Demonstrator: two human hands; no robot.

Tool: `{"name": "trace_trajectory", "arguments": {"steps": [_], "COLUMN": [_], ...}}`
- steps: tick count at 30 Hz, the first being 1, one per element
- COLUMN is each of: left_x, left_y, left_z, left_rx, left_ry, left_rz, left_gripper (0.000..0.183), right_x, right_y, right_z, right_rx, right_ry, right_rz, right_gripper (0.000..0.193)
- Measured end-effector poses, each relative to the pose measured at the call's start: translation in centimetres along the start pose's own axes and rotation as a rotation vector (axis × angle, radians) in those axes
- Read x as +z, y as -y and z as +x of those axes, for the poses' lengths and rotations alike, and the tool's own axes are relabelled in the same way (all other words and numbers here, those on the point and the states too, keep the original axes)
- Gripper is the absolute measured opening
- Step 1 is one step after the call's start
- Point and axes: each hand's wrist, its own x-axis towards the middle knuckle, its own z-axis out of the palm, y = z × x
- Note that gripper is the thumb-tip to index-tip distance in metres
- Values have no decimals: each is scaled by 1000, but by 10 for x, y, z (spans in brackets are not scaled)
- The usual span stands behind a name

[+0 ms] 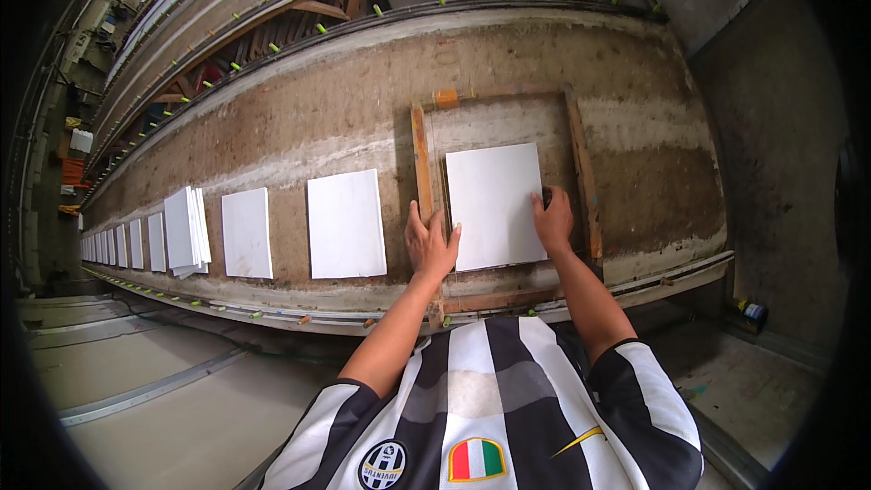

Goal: The person picks up stacks of white rectangular tiles from a conveyor belt and places them into wooden frames. The person repeats this process, moving tiles from the belt to the frames and stacking them neatly.

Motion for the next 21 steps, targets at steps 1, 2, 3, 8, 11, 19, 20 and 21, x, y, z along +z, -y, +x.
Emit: {"name": "trace_trajectory", "arguments": {"steps": [1,2,3,8,11,19,20,21], "left_x": [-1,-1,-1,17,39,68,69,63], "left_y": [-2,-3,-4,-44,-62,-59,-60,-64], "left_z": [-2,-3,-4,23,43,57,53,55], "left_rx": [-10,39,88,288,300,273,270,247], "left_ry": [-20,-61,-102,60,99,154,167,204], "left_rz": [0,56,112,168,169,172,176,177], "left_gripper": [60,61,62,66,66,68,69,69], "right_x": [-1,-2,-3,0,20,21,22,22], "right_y": [-1,3,8,28,22,30,31,27], "right_z": [-1,-3,-3,-1,5,15,14,13], "right_rx": [-28,-57,-86,-435,-516,-365,-362,-356], "right_ry": [8,19,29,10,28,276,290,302], "right_rz": [-43,-84,-125,-273,-357,-435,-423,-415], "right_gripper": [41,43,44,55,65,76,76,77]}}
